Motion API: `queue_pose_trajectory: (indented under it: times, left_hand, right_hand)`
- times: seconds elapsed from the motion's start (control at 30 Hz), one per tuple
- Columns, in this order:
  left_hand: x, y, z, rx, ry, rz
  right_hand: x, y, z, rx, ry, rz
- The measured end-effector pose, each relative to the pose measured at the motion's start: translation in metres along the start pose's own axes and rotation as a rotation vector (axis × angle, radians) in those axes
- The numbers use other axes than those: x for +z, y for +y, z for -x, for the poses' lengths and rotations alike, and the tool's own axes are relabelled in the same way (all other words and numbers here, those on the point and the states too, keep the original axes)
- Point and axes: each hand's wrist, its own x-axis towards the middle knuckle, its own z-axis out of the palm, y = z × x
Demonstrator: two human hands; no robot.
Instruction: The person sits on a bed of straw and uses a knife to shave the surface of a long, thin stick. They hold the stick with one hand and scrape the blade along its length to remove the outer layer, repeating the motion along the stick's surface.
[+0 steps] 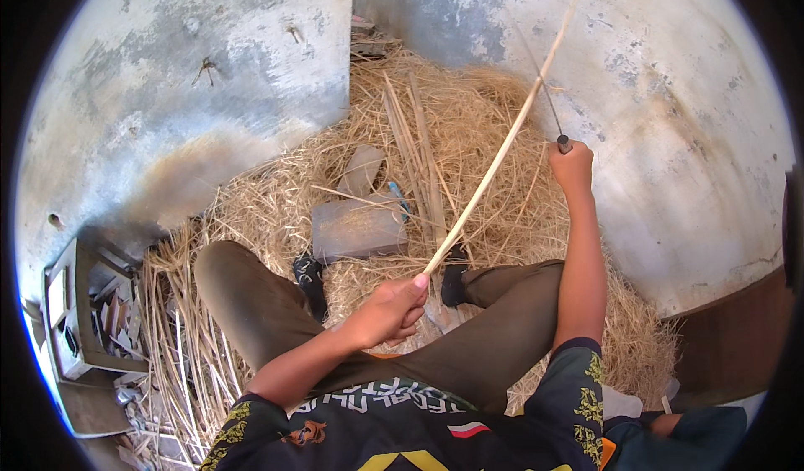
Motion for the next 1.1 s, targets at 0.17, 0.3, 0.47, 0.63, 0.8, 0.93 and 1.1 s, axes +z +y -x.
queue_pose_trajectory:
  times: [0.17, 0.3, 0.47, 0.63, 0.8, 0.93, 1.1]
  left_hand:
    - [-0.007, 0.000, -0.003, -0.106, 0.011, 0.102]
    - [-0.012, 0.007, 0.011, -0.110, 0.028, 0.086]
    - [0.000, 0.010, 0.091, -0.256, 0.104, 0.059]
    - [-0.024, -0.002, 0.119, -0.269, 0.211, 0.126]
    - [-0.031, -0.024, 0.162, -0.263, 0.203, 0.089]
    - [-0.030, -0.041, 0.203, -0.259, 0.179, 0.032]
    - [-0.030, -0.031, 0.202, -0.182, 0.355, -0.282]
  right_hand:
    - [0.010, -0.002, 0.019, -0.155, 0.116, 0.128]
    - [0.004, 0.013, 0.019, -0.462, 0.045, 0.129]
    - [0.014, 0.025, 0.011, -0.024, 0.059, -0.022]
    - [0.032, -0.026, 0.035, -0.342, 0.008, 0.015]
    - [0.038, -0.005, 0.007, -0.218, 0.052, 0.085]
    - [0.060, 0.082, -0.026, 0.236, 0.282, 0.046]
    - [0.055, 0.073, -0.028, 0.498, 0.056, -0.537]
